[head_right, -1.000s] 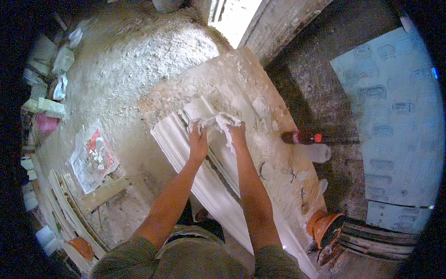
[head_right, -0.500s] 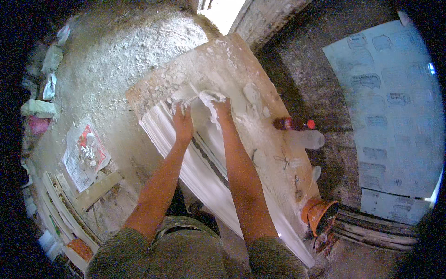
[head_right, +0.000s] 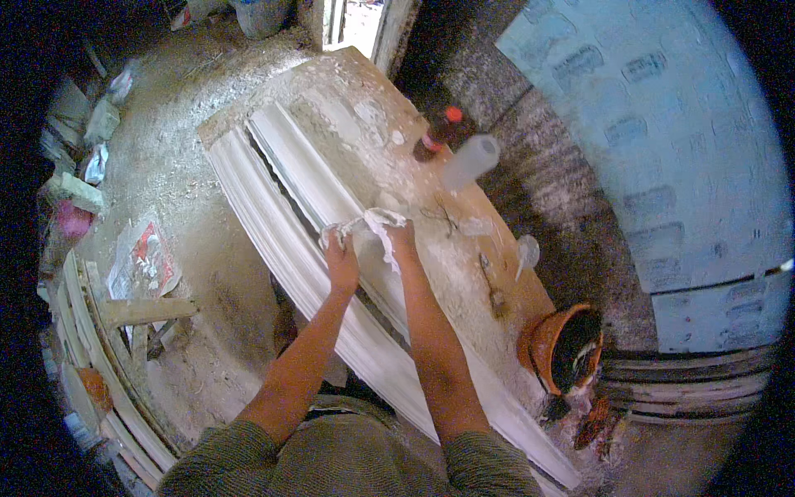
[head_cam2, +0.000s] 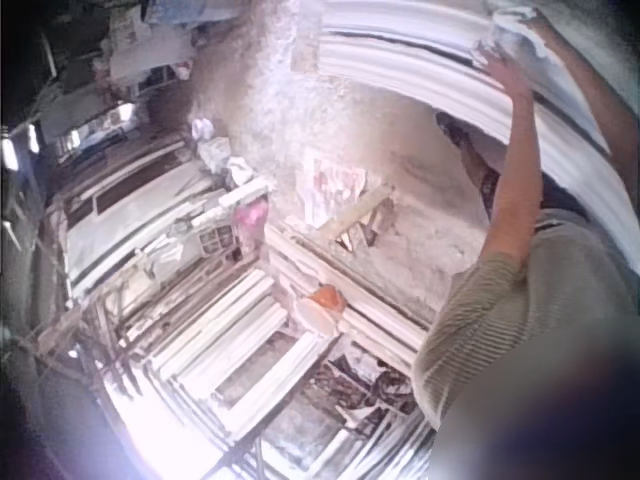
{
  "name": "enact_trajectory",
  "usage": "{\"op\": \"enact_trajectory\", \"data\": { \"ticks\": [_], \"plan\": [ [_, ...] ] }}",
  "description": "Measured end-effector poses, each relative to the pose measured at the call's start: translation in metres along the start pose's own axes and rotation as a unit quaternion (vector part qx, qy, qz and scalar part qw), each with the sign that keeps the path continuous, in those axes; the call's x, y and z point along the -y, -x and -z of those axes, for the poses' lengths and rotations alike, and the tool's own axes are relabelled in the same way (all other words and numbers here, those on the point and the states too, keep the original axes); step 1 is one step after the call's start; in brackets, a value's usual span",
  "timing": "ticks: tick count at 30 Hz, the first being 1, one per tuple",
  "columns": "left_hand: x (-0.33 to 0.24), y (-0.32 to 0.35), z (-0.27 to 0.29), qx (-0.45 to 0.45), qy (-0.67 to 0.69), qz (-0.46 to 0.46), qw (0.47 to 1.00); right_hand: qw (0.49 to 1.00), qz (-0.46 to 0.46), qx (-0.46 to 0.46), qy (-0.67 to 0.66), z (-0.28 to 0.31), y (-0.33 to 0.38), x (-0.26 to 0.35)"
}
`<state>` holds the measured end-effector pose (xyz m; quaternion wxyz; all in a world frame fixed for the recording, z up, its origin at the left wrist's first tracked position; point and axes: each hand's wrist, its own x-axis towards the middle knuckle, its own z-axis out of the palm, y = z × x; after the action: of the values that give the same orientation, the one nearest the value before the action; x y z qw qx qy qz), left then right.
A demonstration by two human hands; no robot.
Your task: The person repeatedly wipes a long white moulding with a white cloth, moving back and forth along its length. They occasionally pick up a small piece of debris from the workbench and later walk to a bucket to rinse the cloth.
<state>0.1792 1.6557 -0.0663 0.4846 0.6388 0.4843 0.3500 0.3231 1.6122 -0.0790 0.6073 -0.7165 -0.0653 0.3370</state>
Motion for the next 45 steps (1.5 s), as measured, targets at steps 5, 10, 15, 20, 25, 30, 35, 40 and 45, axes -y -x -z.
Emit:
{"op": "enact_trajectory", "data": {
  "ticks": [5, 10, 15, 20, 25, 30, 35, 40, 45],
  "plan": [
    [0.005, 0.136, -0.040, 0.025, -0.010, 0.024, 0.999, 1.000, 0.005, -0.008, -0.013, 0.110, 0.076, -0.040],
    [0.005, 0.261, -0.074, 0.046, 0.046, 0.027, 0.998, 0.995, 0.034, 0.094, -0.029, 0.219, 0.156, -0.067],
    [0.014, 0.377, -0.112, 0.039, 0.005, -0.019, 0.999, 0.996, 0.048, 0.061, -0.052, 0.310, 0.227, -0.102],
    [0.014, 0.497, -0.140, 0.085, -0.017, -0.034, 0.996, 0.993, 0.116, -0.005, 0.015, 0.404, 0.297, -0.148],
    [-0.021, 0.616, -0.162, 0.072, 0.018, 0.020, 0.997, 0.997, 0.040, -0.072, -0.004, 0.487, 0.379, -0.157],
    [-0.025, 0.734, -0.195, 0.065, 0.003, 0.014, 0.998, 0.996, 0.027, -0.079, 0.043, 0.580, 0.465, -0.161],
    [-0.023, 0.849, -0.232, 0.030, -0.009, -0.006, 0.999, 0.995, 0.092, -0.036, 0.032, 0.677, 0.502, -0.219],
    [-0.023, 0.974, -0.268, 0.025, -0.019, -0.008, 0.999, 0.977, -0.035, -0.178, 0.109, 0.777, 0.572, -0.262],
    [-0.032, 1.092, -0.293, 0.039, -0.012, -0.020, 0.999, 0.992, 0.035, -0.117, 0.012, 0.874, 0.641, -0.293]
  ]
}}
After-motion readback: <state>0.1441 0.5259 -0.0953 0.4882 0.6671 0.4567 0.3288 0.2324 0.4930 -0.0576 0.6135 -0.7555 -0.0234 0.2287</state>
